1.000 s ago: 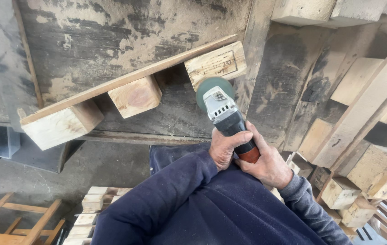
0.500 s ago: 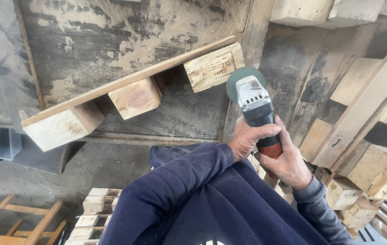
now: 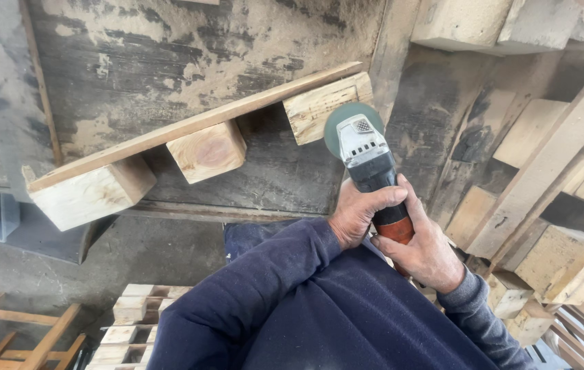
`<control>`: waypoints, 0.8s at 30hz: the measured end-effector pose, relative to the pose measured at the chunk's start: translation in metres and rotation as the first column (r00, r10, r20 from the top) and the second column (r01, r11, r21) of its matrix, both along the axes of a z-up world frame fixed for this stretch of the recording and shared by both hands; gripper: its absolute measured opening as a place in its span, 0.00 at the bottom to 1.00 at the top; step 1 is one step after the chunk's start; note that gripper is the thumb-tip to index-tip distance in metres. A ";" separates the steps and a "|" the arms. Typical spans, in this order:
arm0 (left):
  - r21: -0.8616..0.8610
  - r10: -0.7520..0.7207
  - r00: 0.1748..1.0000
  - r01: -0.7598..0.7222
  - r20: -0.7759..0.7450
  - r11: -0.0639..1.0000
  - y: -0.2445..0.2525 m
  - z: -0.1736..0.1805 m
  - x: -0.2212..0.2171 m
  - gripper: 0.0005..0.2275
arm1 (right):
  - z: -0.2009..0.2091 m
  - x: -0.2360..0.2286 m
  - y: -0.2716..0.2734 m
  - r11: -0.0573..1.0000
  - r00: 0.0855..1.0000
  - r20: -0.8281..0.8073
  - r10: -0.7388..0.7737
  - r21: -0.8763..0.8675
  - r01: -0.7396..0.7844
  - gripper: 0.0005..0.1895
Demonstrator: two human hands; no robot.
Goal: The person uses a handheld electric sander to smooth the surfaces of small wooden blocks placed on a workbench. The person repositions the blocks and continues sanding different faces.
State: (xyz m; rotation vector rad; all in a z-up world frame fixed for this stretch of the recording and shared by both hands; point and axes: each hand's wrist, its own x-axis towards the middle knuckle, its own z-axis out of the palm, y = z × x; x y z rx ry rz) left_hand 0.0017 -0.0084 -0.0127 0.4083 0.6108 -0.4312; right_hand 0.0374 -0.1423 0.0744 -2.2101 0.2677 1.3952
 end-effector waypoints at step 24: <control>0.005 0.101 0.995 -0.101 -0.015 0.995 0.004 0.000 -0.005 0.18 | 0.004 0.010 0.009 0.983 0.990 0.096 0.106 0.139 -0.118 0.59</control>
